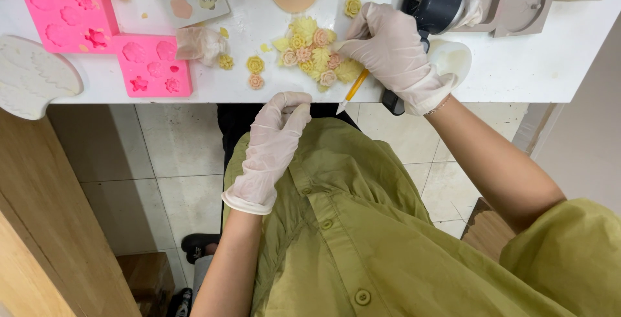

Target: Assemble and detail small decorative wax flowers on a production workbench.

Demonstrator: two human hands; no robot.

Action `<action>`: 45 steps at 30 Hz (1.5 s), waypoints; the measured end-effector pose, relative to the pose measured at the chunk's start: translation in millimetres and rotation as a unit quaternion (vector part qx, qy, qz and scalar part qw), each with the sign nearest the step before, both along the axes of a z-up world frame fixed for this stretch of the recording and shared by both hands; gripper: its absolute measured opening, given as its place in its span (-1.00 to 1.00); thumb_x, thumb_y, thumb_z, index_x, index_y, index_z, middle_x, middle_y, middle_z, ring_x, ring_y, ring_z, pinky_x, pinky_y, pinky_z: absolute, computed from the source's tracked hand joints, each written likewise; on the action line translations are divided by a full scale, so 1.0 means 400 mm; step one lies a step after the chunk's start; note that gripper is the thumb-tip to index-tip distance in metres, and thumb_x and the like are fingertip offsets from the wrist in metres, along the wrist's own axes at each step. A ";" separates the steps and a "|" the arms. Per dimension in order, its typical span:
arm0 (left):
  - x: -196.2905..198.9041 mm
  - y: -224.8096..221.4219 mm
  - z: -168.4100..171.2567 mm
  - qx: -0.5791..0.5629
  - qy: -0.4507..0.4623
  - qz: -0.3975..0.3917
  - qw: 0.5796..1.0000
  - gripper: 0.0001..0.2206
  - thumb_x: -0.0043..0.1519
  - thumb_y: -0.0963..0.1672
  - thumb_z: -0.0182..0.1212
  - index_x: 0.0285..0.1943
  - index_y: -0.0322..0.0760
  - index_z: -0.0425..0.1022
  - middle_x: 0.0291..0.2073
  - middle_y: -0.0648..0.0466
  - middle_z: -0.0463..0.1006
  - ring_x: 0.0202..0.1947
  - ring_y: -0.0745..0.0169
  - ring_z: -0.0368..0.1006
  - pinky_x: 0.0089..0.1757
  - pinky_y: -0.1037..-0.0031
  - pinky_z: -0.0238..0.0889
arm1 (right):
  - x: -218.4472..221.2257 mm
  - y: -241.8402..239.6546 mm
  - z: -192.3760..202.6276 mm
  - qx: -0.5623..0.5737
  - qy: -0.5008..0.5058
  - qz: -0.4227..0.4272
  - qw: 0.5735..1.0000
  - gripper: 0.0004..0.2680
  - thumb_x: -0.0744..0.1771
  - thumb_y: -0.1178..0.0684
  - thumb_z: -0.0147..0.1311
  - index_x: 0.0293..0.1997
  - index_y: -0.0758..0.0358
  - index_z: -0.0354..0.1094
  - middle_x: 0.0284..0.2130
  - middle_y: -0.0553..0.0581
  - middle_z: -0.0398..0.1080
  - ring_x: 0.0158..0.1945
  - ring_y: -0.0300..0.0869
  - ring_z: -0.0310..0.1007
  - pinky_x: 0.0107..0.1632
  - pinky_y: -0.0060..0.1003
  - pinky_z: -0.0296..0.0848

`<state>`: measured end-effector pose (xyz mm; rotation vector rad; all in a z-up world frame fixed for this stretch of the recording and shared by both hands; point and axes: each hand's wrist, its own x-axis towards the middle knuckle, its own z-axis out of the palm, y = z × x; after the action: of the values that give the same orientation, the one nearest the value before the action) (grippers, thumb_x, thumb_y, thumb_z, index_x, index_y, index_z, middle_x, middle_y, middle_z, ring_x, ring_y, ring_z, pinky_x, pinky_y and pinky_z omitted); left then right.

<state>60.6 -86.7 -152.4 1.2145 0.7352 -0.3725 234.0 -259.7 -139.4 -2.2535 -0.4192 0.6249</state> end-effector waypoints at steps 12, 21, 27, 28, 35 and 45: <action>0.002 0.006 -0.006 0.007 -0.001 0.000 1.000 -0.82 0.30 -0.17 0.21 0.03 -0.32 0.57 -0.30 0.20 0.53 -0.30 0.53 0.40 -0.23 0.63 0.30 | -0.001 -0.008 -0.033 -0.027 -0.002 0.032 0.999 -0.72 0.22 0.06 0.48 -0.39 0.33 0.31 -0.51 0.11 0.40 -0.47 -0.23 0.36 -0.34 -0.34 0.42; 0.006 0.016 0.015 0.012 0.012 -0.009 1.000 -0.81 0.30 -0.15 0.21 0.04 -0.32 0.57 -0.30 0.20 0.53 -0.30 0.52 0.41 -0.24 0.63 0.30 | 0.005 -0.012 -0.046 -0.062 -0.016 0.051 0.997 -0.71 0.19 0.02 0.49 -0.40 0.30 0.33 -0.49 0.12 0.41 -0.46 -0.18 0.41 -0.34 -0.31 0.44; -0.001 0.017 0.011 0.016 0.004 -0.012 1.000 -0.81 0.31 -0.15 0.20 0.04 -0.32 0.56 -0.29 0.19 0.53 -0.29 0.51 0.41 -0.21 0.62 0.32 | 0.002 -0.009 -0.046 -0.047 -0.011 0.044 0.998 -0.73 0.19 0.04 0.46 -0.40 0.29 0.32 -0.52 0.11 0.41 -0.46 -0.16 0.42 -0.34 -0.31 0.44; -0.002 0.017 0.012 0.017 0.004 -0.012 1.000 -0.81 0.31 -0.15 0.20 0.04 -0.32 0.56 -0.29 0.19 0.53 -0.29 0.51 0.41 -0.21 0.62 0.32 | 0.001 -0.010 -0.048 -0.047 -0.012 0.044 0.998 -0.73 0.19 0.04 0.46 -0.40 0.29 0.32 -0.52 0.11 0.41 -0.46 -0.16 0.42 -0.34 -0.31 0.44; -0.003 0.017 0.017 0.024 0.000 -0.018 1.000 -0.81 0.30 -0.15 0.20 0.04 -0.32 0.56 -0.28 0.18 0.54 -0.28 0.50 0.42 -0.21 0.60 0.32 | 0.002 -0.012 -0.055 -0.053 -0.029 0.048 0.997 -0.73 0.17 0.03 0.47 -0.42 0.28 0.33 -0.52 0.13 0.41 -0.47 -0.13 0.43 -0.34 -0.29 0.43; -0.012 0.021 0.023 0.018 -0.012 -0.012 1.000 -0.81 0.30 -0.17 0.20 0.05 -0.34 0.55 -0.26 0.18 0.55 -0.26 0.49 0.44 -0.18 0.59 0.33 | -0.003 -0.020 -0.071 -0.040 -0.059 0.052 0.996 -0.69 0.20 -0.03 0.50 -0.41 0.30 0.31 -0.52 0.15 0.39 -0.46 -0.10 0.39 -0.34 -0.26 0.40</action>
<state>55.6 -78.3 -143.1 1.2609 0.7091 -0.3654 233.0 -267.7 -167.7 -2.3654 -0.5826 0.5715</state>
